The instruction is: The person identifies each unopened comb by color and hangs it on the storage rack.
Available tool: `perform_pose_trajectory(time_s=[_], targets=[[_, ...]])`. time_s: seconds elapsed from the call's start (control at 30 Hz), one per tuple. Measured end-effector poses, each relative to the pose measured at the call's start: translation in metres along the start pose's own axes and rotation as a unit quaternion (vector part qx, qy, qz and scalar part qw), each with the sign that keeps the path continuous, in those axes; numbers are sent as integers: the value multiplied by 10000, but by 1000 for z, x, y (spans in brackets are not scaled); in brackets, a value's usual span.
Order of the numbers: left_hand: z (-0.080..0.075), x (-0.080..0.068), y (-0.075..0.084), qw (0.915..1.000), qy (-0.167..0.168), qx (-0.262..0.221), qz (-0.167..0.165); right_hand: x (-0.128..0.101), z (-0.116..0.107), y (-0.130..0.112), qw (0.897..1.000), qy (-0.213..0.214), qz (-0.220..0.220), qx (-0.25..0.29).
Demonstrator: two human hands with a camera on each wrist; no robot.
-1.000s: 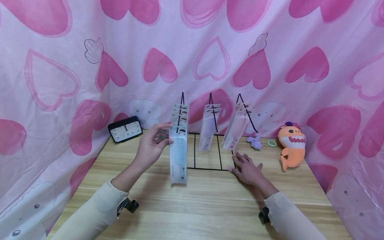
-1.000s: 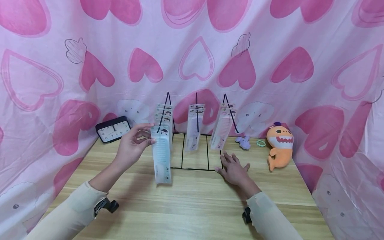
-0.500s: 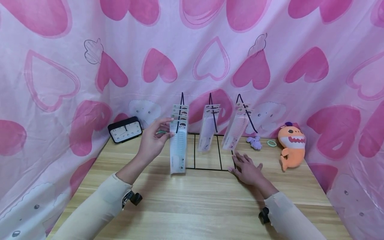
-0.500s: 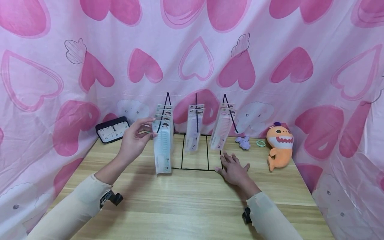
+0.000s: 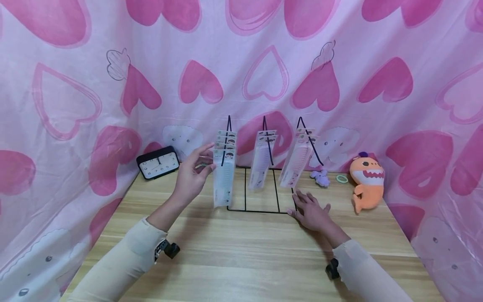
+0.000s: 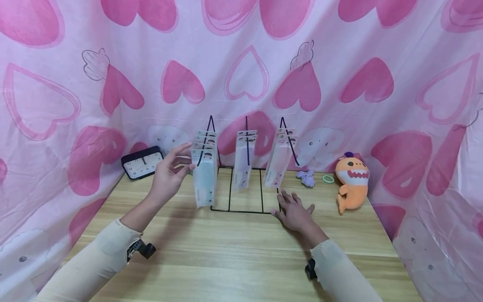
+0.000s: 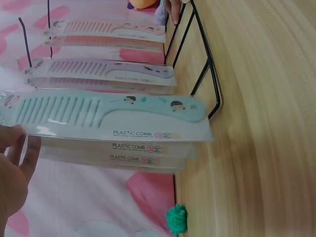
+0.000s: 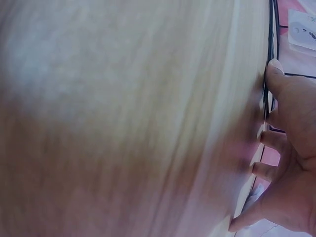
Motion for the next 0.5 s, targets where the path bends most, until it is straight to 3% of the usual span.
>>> perform_pose_trajectory(time_s=[0.3,0.4,0.5], targets=[[-3,-8,-19,9986,-146,28,-503,-1,0,5,9999,-66,78,-29],[-9,-12,-27,9964,-287,378,-700,-1,-3,4,9999,31,90,-34],[-17,-15,-31,9907,-464,1026,-758,-4,-9,3,9994,337,27,-67]])
Point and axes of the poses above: each hand's wrist, its own x-axis towards the middle knuckle, its own z-axis out of the palm, y = z × x, the point moved 3 cm from there along x, towards the middle knuckle, and after that the axes turned 2 degrees about y, right-handed, at the moved point
